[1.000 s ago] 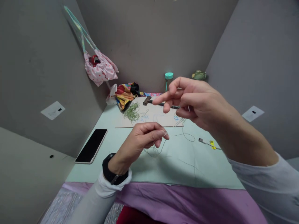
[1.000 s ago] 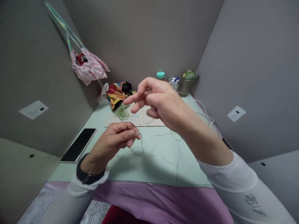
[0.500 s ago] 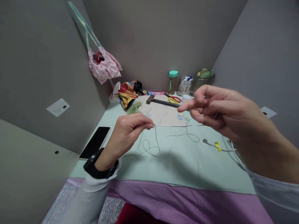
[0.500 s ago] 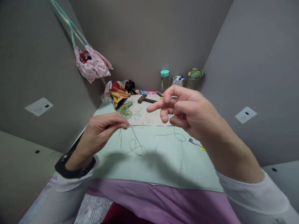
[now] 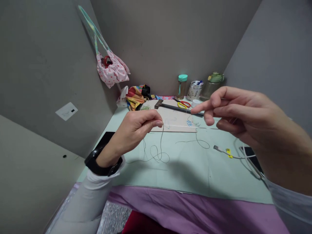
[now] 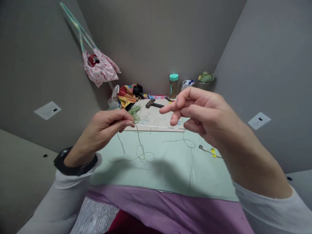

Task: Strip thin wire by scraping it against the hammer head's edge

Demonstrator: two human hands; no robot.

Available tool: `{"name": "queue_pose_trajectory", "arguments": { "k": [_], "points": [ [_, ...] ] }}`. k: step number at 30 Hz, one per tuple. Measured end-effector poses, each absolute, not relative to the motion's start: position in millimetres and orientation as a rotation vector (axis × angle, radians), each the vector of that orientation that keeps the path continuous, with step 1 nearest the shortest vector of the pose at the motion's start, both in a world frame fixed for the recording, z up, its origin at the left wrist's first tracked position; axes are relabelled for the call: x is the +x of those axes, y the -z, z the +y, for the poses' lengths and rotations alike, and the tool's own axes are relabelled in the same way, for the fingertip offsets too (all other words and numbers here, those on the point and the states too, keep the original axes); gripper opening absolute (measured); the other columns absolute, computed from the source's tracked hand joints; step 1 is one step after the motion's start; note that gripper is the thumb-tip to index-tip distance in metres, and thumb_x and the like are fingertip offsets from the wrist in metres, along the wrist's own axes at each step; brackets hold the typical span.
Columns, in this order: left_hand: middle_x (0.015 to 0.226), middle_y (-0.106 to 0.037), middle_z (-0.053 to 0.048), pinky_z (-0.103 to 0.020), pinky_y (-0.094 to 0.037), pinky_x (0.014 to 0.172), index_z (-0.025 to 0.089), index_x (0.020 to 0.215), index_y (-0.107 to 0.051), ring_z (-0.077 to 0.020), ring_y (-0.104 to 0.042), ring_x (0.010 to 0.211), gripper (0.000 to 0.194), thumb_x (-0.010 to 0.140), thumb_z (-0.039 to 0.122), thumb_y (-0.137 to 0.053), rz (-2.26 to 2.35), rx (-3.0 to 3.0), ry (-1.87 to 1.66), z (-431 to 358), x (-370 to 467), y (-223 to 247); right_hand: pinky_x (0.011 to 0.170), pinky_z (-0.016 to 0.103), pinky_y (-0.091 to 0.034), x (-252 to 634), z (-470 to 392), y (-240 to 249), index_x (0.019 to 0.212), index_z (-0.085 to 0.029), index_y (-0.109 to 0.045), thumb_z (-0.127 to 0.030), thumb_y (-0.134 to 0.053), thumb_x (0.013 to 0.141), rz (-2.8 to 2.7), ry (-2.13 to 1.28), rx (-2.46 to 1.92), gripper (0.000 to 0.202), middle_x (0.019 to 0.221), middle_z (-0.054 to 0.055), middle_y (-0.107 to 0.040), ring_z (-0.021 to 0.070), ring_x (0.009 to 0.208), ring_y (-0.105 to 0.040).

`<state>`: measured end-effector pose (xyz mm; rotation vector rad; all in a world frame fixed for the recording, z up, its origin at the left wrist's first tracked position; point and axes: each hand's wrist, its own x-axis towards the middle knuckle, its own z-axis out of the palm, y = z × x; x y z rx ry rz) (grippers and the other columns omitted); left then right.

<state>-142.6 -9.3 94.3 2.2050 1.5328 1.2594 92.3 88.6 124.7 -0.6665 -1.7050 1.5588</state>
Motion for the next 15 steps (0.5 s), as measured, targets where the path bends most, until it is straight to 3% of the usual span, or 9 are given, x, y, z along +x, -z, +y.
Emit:
{"name": "queue_pose_trajectory", "arguments": {
  "k": [5,8,10,13,15],
  "points": [
    [0.068,-0.066,0.000,-0.021,-0.041,0.059,0.016,0.082,-0.074,-0.0095,-0.053,0.059,0.012,0.089,0.019,-0.064,1.472,2.243,-1.242,-12,-147,-99,0.035,0.018,-0.013,96,85,-134,0.071,-0.018,-0.060,-0.009,-0.060,0.072,-1.726,-1.471,-0.720,0.009,0.075,0.006,-0.072,0.0041,0.046,-0.045],
    [0.072,-0.068,-0.001,-0.021,-0.042,0.062,0.015,0.081,-0.073,-0.0104,-0.057,0.066,0.012,0.088,0.016,-0.064,1.446,2.259,-1.220,-13,-148,-105,0.037,0.019,-0.016,101,88,-133,0.073,-0.019,-0.061,-0.013,-0.062,0.072,-1.737,-1.422,-0.743,0.006,0.081,0.007,-0.073,0.0069,0.052,-0.053],
    [0.072,-0.067,-0.001,-0.020,-0.042,0.062,0.015,0.078,-0.071,-0.0102,-0.057,0.067,0.014,0.088,0.015,-0.062,1.421,2.253,-1.175,-13,-147,-110,0.040,0.021,-0.027,104,91,-129,0.078,-0.020,-0.063,-0.020,-0.062,0.078,-1.865,-1.312,-0.775,0.001,0.086,0.008,-0.073,0.0121,0.062,-0.061],
    [0.068,-0.064,0.001,-0.020,-0.040,0.060,0.014,0.075,-0.068,-0.0090,-0.054,0.063,0.017,0.088,0.012,-0.058,1.393,2.206,-1.120,-11,-140,-115,0.065,0.032,-0.049,98,90,-116,0.094,-0.022,-0.068,-0.035,-0.062,0.086,-2.211,-0.871,-0.787,0.017,0.103,0.009,-0.072,0.0213,0.087,-0.066],
    [0.066,-0.062,0.001,-0.020,-0.039,0.059,0.014,0.074,-0.067,-0.0086,-0.052,0.061,0.017,0.088,0.011,-0.057,1.362,2.181,-1.112,-8,-134,-116,0.085,0.037,-0.050,86,84,-106,0.111,-0.024,-0.066,-0.041,-0.067,0.085,-2.331,-0.800,-0.677,0.031,0.118,0.007,-0.068,0.0246,0.106,-0.062]
  ]
}}
